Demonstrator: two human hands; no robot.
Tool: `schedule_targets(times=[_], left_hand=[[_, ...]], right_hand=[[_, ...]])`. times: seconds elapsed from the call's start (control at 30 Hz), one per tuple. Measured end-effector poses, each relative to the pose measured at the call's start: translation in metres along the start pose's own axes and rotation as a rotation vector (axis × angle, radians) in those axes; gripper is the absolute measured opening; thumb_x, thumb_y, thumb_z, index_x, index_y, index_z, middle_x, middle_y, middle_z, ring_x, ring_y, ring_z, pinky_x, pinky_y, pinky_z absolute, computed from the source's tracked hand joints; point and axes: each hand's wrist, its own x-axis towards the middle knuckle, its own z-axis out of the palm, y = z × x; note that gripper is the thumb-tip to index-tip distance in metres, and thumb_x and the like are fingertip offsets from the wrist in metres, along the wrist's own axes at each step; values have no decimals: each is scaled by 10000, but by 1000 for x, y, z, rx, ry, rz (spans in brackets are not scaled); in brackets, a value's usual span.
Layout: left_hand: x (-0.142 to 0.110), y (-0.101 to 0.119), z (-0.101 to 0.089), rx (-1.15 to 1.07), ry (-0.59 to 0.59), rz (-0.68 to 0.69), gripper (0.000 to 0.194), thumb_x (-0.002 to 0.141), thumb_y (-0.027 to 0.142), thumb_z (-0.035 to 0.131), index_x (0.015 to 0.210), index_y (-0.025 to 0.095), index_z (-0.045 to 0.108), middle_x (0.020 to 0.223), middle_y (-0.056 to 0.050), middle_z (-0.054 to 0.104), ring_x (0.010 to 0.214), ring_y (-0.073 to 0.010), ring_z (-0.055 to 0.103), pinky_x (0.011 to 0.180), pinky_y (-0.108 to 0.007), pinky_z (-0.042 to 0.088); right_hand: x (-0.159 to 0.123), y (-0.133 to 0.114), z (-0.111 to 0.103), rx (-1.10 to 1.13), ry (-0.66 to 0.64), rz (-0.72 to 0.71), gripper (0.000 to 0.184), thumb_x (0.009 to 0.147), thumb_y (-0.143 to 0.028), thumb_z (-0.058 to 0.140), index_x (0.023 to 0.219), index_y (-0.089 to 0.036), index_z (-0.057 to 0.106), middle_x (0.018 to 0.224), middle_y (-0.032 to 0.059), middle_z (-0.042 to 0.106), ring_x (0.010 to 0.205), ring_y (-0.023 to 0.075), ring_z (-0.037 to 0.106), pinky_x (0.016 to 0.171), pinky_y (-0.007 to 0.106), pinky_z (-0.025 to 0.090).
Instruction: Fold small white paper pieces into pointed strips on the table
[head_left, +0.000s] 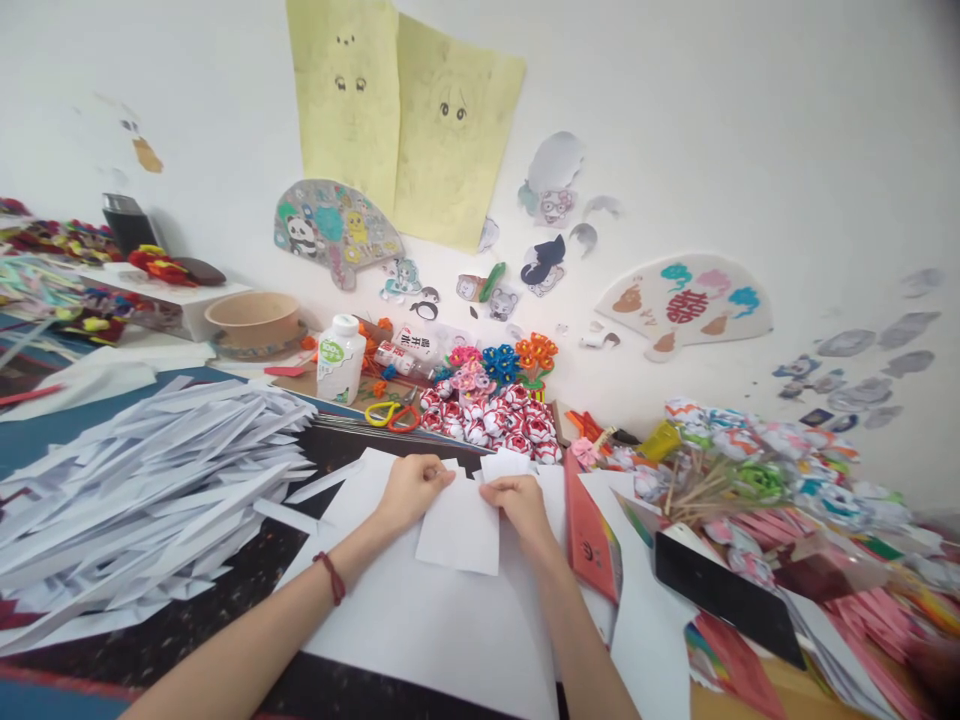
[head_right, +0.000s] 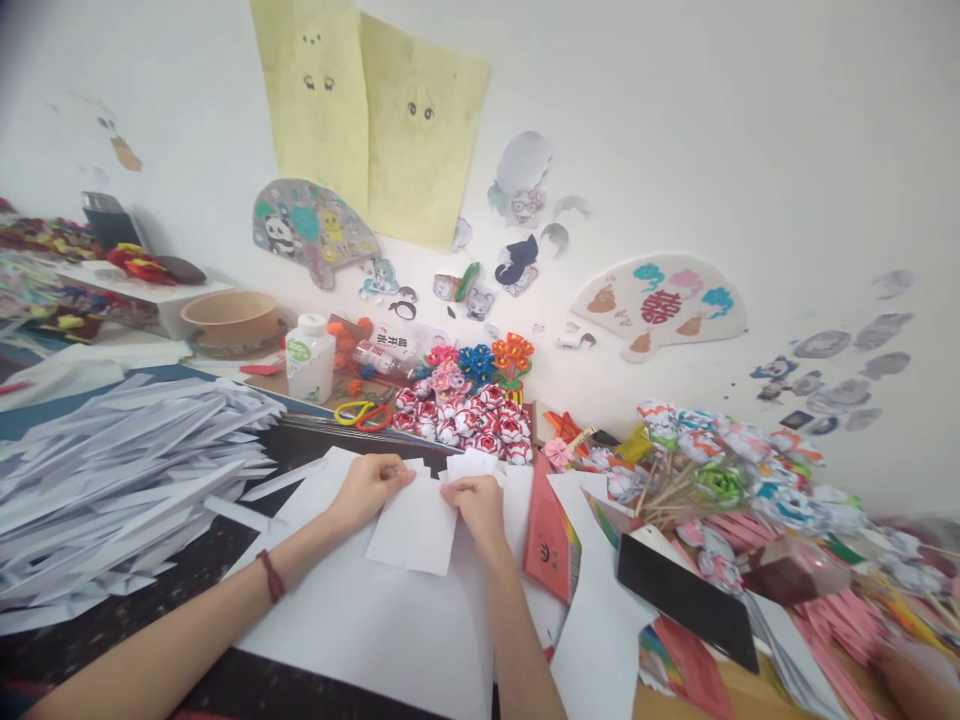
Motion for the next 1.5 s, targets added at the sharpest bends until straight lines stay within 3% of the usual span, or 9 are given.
schedule_targets(times=[0.5,1.07,1.2,1.37,1.5], left_hand=[[1,-6,5,-33,32,-25,255,722,352,574,605,135,635,529,-8,594,514,-130,483,498,-219,295],[-1,-10,7,-97,73,-18,248,730,341,566,591,140,612,509,13,541,506,-119,448,494,-210,290],[0,-11,7,-125,89,-16,258,741,366,565,628,143,628,514,14,538,506,-119,443,487,-207,287],[-1,-9,7,-176,110,-3,264,760,394,555,710,149,641,562,8,578,517,-124,469,480,-202,304],[-2,-5,3,-213,139,5,273,765,416,554,750,155,633,610,0,612,546,-135,502,493,-203,337]], right_hand=[[-5,-9,2,-85,83,40,213,583,-339,651,628,-154,747,585,13,678,599,185,572,568,263,393],[-7,-5,1,2,77,32,189,584,-317,659,630,-152,739,609,16,688,626,197,593,582,262,408],[-6,-5,0,72,49,32,219,591,-346,690,668,-146,738,649,36,701,665,219,616,609,281,439],[-8,-15,-4,191,-59,25,378,637,-425,698,883,-139,726,821,86,724,762,242,654,683,325,491],[-10,-18,-4,294,-186,56,438,554,-411,778,865,-107,725,840,133,722,773,274,665,712,375,507]])
